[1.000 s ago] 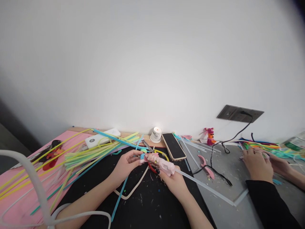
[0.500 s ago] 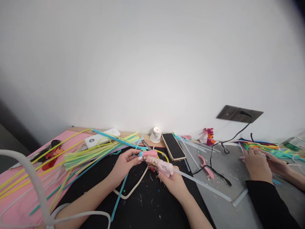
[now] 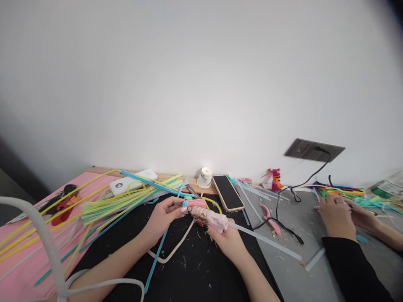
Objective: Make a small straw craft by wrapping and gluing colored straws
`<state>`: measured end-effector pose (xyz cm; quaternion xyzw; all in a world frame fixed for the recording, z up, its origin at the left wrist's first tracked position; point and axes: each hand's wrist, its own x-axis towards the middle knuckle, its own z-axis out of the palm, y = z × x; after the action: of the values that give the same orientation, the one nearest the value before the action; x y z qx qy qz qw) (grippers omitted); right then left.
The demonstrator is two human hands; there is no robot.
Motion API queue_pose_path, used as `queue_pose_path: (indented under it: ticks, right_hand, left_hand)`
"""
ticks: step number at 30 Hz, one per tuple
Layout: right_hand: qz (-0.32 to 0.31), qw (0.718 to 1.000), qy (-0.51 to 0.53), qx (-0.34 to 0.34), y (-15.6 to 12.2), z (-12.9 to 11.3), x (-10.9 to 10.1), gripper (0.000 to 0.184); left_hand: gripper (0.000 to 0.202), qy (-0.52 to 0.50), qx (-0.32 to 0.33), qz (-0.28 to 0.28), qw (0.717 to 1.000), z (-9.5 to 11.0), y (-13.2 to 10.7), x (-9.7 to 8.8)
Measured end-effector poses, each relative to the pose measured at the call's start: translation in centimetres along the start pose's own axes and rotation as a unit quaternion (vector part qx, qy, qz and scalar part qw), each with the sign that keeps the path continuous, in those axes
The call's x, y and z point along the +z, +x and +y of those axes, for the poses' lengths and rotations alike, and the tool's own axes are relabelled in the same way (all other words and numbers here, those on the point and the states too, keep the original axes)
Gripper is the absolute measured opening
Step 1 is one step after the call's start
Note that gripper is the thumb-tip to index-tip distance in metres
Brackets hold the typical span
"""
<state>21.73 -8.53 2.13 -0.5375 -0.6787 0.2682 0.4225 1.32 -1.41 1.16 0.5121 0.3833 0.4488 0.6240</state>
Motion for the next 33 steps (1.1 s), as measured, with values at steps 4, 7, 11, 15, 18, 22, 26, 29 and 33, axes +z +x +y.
queue_pose_path:
  ticks: [4,7,11,15,18,22,26,29,33]
  right_hand:
    - [-0.003,1.000,-0.006,-0.003,0.1,-0.4,-0.2,0.023]
    - [0.002,1.000,-0.004,0.001,0.2,-0.3,-0.2,0.024]
    - [0.004,1.000,-0.002,0.011,0.1,-0.1,-0.2,0.026]
    - [-0.010,1.000,-0.003,-0.006,0.1,-0.5,-0.5,0.033]
    - [-0.015,1.000,0.006,-0.025,0.3,-0.9,-0.7,0.035]
    - [-0.016,1.000,-0.004,-0.017,0.3,-0.5,-0.6,0.034]
    - [-0.012,1.000,-0.022,0.009,0.1,0.3,-0.3,0.026]
    - [-0.009,0.999,-0.039,0.026,0.0,0.3,-0.2,0.022]
    - [-0.024,0.998,-0.048,0.030,0.0,0.2,-0.2,0.024]
  left_hand:
    - [0.030,-0.005,-0.002,-0.012,1.000,-0.2,0.1,-0.1]
    - [0.029,0.000,-0.007,-0.011,1.000,-0.2,0.1,-0.1]
    - [0.027,0.002,-0.008,-0.021,1.000,-0.2,0.0,0.0]
    - [0.027,0.011,-0.013,-0.031,0.999,-0.3,0.1,0.0]
    - [0.028,0.009,-0.015,-0.035,0.999,-0.3,0.2,0.0]
    - [0.028,0.013,-0.013,-0.027,0.999,-0.2,0.1,-0.1]
    - [0.029,0.012,-0.010,-0.020,1.000,-0.2,0.0,-0.2]
    - [0.029,0.002,-0.009,-0.017,1.000,-0.4,0.1,-0.3]
    - [0.030,-0.006,-0.006,-0.016,1.000,-0.6,0.2,-0.4]
